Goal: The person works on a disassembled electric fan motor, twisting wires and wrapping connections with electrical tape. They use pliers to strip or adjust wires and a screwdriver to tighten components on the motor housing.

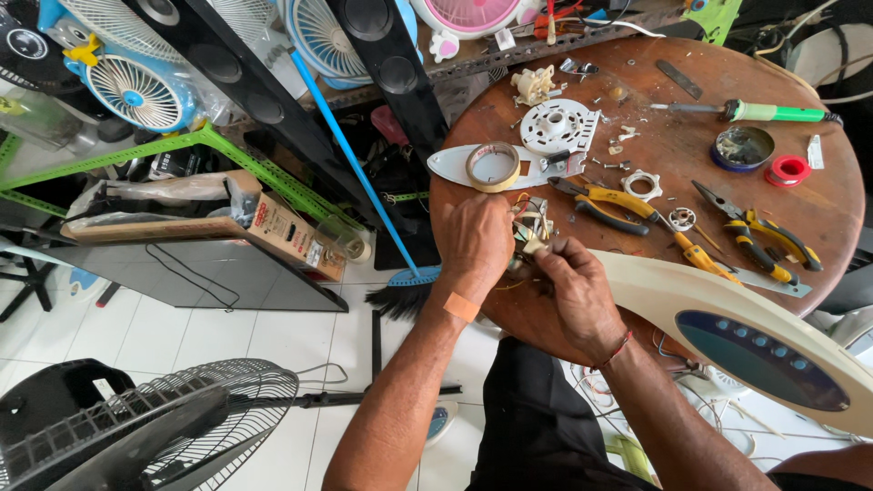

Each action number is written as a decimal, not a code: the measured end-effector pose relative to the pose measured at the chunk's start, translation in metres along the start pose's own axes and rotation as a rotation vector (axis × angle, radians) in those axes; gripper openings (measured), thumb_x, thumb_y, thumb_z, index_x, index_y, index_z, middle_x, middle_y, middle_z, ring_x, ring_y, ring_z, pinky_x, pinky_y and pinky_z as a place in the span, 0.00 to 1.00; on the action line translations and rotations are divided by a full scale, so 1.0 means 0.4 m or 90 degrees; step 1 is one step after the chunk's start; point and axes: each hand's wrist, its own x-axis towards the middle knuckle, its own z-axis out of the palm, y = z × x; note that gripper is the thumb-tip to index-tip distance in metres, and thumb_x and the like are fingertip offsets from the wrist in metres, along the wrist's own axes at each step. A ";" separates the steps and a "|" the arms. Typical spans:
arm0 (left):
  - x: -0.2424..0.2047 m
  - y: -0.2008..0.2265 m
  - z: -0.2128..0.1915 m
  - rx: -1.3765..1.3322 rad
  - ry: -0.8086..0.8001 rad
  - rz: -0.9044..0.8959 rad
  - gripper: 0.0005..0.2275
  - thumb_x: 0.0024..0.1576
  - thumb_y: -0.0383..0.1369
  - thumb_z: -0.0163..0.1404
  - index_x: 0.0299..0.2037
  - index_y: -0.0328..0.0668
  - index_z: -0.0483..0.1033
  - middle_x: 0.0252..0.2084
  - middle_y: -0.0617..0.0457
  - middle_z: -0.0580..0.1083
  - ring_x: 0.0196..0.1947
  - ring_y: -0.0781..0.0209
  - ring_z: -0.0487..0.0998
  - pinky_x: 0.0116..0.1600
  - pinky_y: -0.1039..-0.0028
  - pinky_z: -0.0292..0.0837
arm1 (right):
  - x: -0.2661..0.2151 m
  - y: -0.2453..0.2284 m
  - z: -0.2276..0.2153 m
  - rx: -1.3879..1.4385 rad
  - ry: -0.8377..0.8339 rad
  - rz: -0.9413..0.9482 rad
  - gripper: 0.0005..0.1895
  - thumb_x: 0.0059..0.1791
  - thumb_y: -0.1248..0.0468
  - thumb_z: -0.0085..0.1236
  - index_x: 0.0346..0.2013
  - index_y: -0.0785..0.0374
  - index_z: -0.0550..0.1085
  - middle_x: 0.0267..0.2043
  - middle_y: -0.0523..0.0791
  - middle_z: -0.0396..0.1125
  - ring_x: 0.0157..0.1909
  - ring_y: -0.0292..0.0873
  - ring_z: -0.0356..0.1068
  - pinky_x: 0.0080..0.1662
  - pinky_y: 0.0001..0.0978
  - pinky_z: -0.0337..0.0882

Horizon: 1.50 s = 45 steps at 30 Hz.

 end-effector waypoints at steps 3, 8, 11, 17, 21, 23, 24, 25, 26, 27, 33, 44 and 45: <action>-0.019 0.010 -0.019 -0.046 -0.009 -0.024 0.06 0.57 0.36 0.55 0.36 0.44 0.81 0.29 0.46 0.80 0.39 0.40 0.82 0.47 0.54 0.69 | 0.011 -0.019 0.012 -0.013 0.036 0.010 0.05 0.56 0.65 0.54 0.37 0.63 0.71 0.32 0.48 0.69 0.29 0.40 0.73 0.25 0.24 0.70; -0.027 0.013 -0.042 -0.233 -0.045 -0.130 0.10 0.54 0.35 0.52 0.37 0.38 0.83 0.30 0.38 0.80 0.37 0.35 0.83 0.42 0.55 0.76 | 0.032 -0.045 0.058 -0.013 0.085 0.047 0.07 0.54 0.64 0.57 0.36 0.65 0.72 0.26 0.49 0.67 0.24 0.42 0.71 0.21 0.26 0.65; -0.007 -0.030 0.001 -0.300 -0.066 -0.189 0.12 0.53 0.35 0.51 0.39 0.40 0.84 0.30 0.42 0.81 0.37 0.46 0.84 0.39 0.62 0.79 | 0.049 -0.022 0.063 -0.014 0.097 0.059 0.07 0.53 0.64 0.59 0.36 0.65 0.73 0.23 0.49 0.66 0.20 0.43 0.70 0.17 0.28 0.63; 0.027 -0.113 0.106 -0.408 -0.080 -0.244 0.10 0.48 0.35 0.54 0.37 0.48 0.86 0.28 0.48 0.81 0.30 0.57 0.84 0.31 0.70 0.78 | 0.054 -0.027 0.113 -0.018 0.144 0.098 0.07 0.51 0.63 0.56 0.35 0.64 0.71 0.20 0.46 0.64 0.17 0.38 0.66 0.16 0.23 0.58; 0.021 -0.107 0.083 -0.505 -0.062 -0.249 0.10 0.46 0.33 0.54 0.35 0.44 0.86 0.26 0.50 0.79 0.27 0.66 0.79 0.29 0.76 0.74 | 0.035 -0.031 0.155 0.013 0.188 0.164 0.07 0.51 0.63 0.55 0.38 0.65 0.71 0.19 0.43 0.63 0.16 0.36 0.64 0.16 0.23 0.56; 0.022 -0.110 0.087 -0.536 -0.059 -0.247 0.10 0.46 0.32 0.54 0.35 0.42 0.85 0.26 0.49 0.78 0.27 0.66 0.78 0.28 0.77 0.73 | 0.034 -0.047 0.177 0.039 0.195 0.178 0.07 0.51 0.63 0.55 0.38 0.65 0.71 0.19 0.43 0.63 0.16 0.36 0.63 0.17 0.22 0.56; 0.021 -0.113 0.089 -0.567 -0.054 -0.246 0.10 0.46 0.31 0.54 0.35 0.40 0.85 0.26 0.48 0.78 0.27 0.66 0.76 0.28 0.78 0.71 | 0.033 -0.055 0.188 0.064 0.200 0.193 0.07 0.51 0.63 0.55 0.39 0.64 0.70 0.19 0.42 0.62 0.17 0.36 0.62 0.17 0.21 0.56; 0.018 -0.107 0.082 -0.568 -0.051 -0.247 0.10 0.46 0.31 0.54 0.35 0.40 0.85 0.26 0.48 0.78 0.27 0.66 0.76 0.28 0.78 0.71 | 0.037 -0.049 0.185 0.062 0.198 0.193 0.07 0.51 0.63 0.55 0.39 0.64 0.70 0.19 0.42 0.62 0.17 0.36 0.62 0.17 0.21 0.56; 0.015 -0.102 0.076 -0.601 -0.050 -0.245 0.10 0.46 0.30 0.54 0.36 0.36 0.84 0.28 0.46 0.77 0.29 0.66 0.75 0.29 0.78 0.70 | 0.041 -0.041 0.182 0.078 0.204 0.204 0.08 0.51 0.63 0.55 0.40 0.64 0.70 0.20 0.41 0.62 0.17 0.35 0.62 0.17 0.21 0.56; 0.013 -0.097 0.070 -0.634 -0.049 -0.243 0.11 0.47 0.29 0.54 0.37 0.32 0.83 0.30 0.45 0.76 0.31 0.65 0.74 0.30 0.77 0.69 | 0.045 -0.033 0.178 0.094 0.210 0.216 0.08 0.51 0.63 0.55 0.40 0.63 0.70 0.20 0.41 0.61 0.17 0.34 0.62 0.17 0.21 0.56; 0.011 -0.113 0.108 -0.602 -0.034 -0.230 0.09 0.47 0.29 0.55 0.35 0.38 0.85 0.27 0.47 0.77 0.26 0.66 0.75 0.27 0.80 0.68 | 0.029 -0.086 0.206 0.156 0.206 0.277 0.04 0.52 0.64 0.51 0.33 0.58 0.68 0.21 0.36 0.59 0.18 0.28 0.58 0.18 0.16 0.53; -0.005 -0.103 0.090 -0.605 -0.033 -0.223 0.08 0.49 0.28 0.55 0.36 0.40 0.85 0.25 0.49 0.76 0.25 0.69 0.74 0.25 0.83 0.67 | -0.010 -0.176 0.251 0.211 0.198 0.335 0.07 0.52 0.65 0.51 0.30 0.58 0.67 0.21 0.34 0.59 0.15 0.25 0.57 0.17 0.12 0.52; -0.003 -0.106 0.089 -0.601 -0.033 -0.222 0.08 0.48 0.28 0.56 0.36 0.41 0.85 0.25 0.48 0.76 0.24 0.68 0.74 0.25 0.82 0.67 | -0.020 -0.197 0.264 0.219 0.200 0.341 0.07 0.52 0.65 0.51 0.29 0.58 0.68 0.20 0.34 0.58 0.15 0.24 0.56 0.17 0.12 0.51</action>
